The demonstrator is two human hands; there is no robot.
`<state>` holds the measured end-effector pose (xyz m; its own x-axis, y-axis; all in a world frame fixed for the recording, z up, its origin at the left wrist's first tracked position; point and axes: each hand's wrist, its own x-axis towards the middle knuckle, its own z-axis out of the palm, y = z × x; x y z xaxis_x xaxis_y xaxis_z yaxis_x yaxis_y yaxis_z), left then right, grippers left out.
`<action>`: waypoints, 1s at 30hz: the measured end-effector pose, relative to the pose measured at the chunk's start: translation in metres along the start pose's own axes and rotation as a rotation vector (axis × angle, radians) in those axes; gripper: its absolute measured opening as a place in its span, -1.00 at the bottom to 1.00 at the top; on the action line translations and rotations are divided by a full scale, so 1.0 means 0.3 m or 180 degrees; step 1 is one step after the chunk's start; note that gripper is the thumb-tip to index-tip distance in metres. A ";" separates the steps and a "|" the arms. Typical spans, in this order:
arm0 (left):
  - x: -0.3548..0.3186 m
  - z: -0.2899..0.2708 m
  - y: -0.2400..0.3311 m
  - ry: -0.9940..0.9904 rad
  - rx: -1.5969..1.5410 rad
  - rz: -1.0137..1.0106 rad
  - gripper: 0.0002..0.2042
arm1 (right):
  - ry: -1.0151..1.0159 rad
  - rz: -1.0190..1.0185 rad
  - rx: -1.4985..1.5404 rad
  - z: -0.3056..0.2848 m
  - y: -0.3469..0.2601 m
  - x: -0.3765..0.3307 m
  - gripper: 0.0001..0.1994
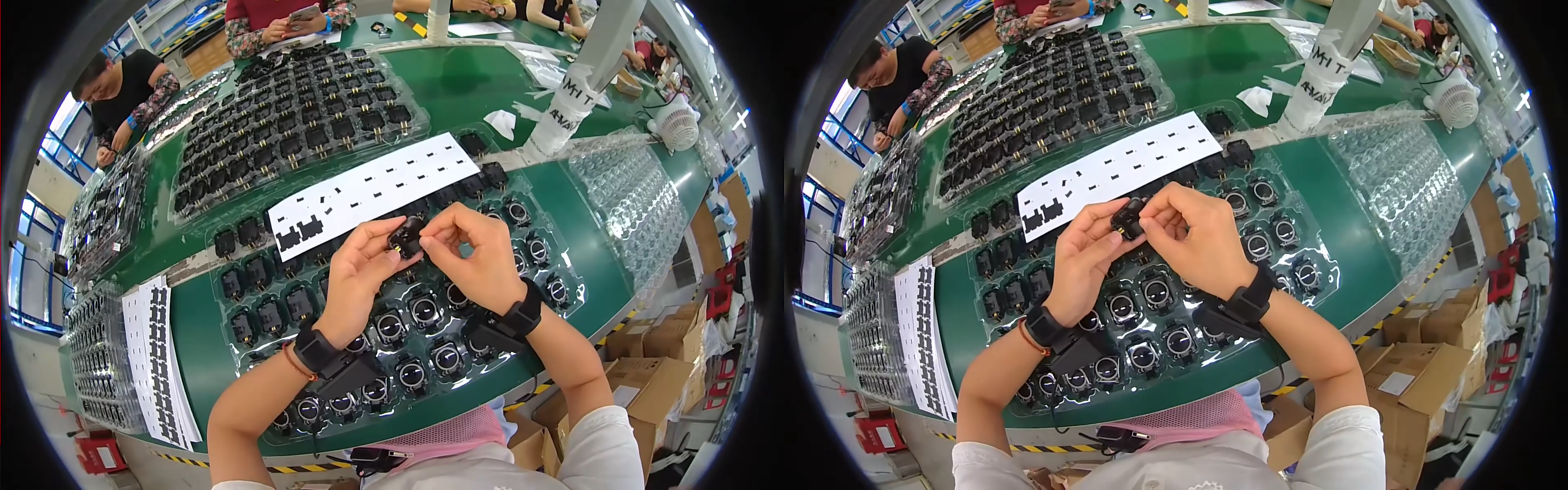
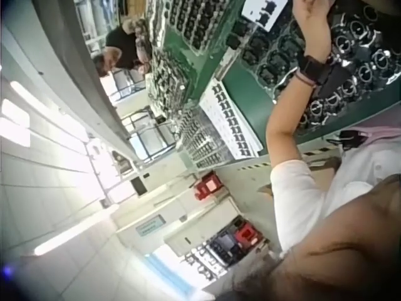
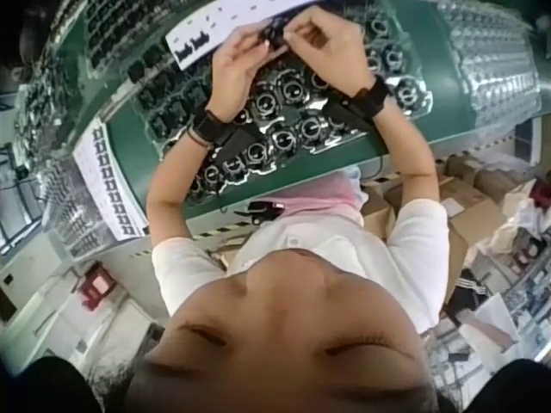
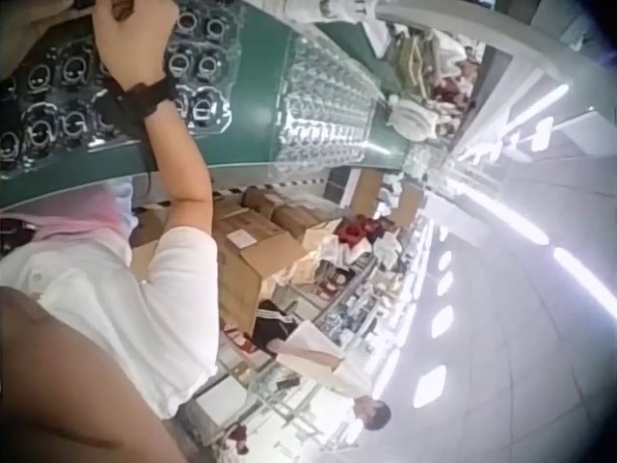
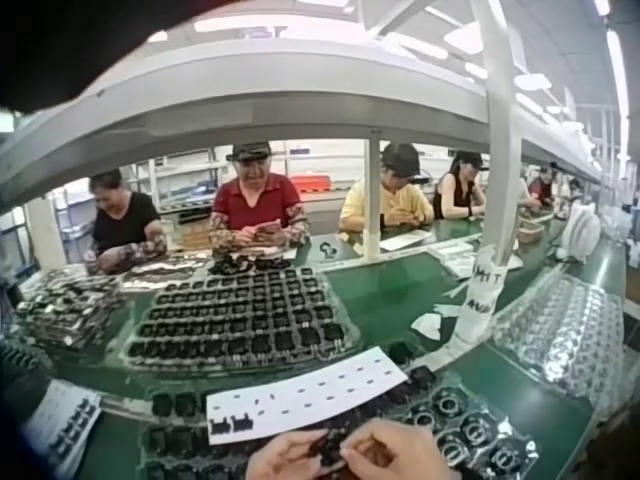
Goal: The person picks up a black component, peels a small sticker from a sheet, and presses it onto the component. This process is repeated for several components, handling each one individually before placing them back into a plastic tray.
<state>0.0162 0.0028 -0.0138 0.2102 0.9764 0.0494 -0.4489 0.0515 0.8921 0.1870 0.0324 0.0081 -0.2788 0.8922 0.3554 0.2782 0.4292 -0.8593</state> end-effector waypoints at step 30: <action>-0.009 0.026 -0.016 0.0787 0.0459 0.0107 -0.89 | 0.0528 -0.0212 0.0070 -0.026 -0.007 0.002 -0.74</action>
<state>0.0244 -0.0018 -0.0149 -0.0288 0.9995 -0.0151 -0.3201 0.0051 0.9474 0.1933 0.0330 0.0129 -0.1399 0.8737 0.4659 0.2434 0.4864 -0.8391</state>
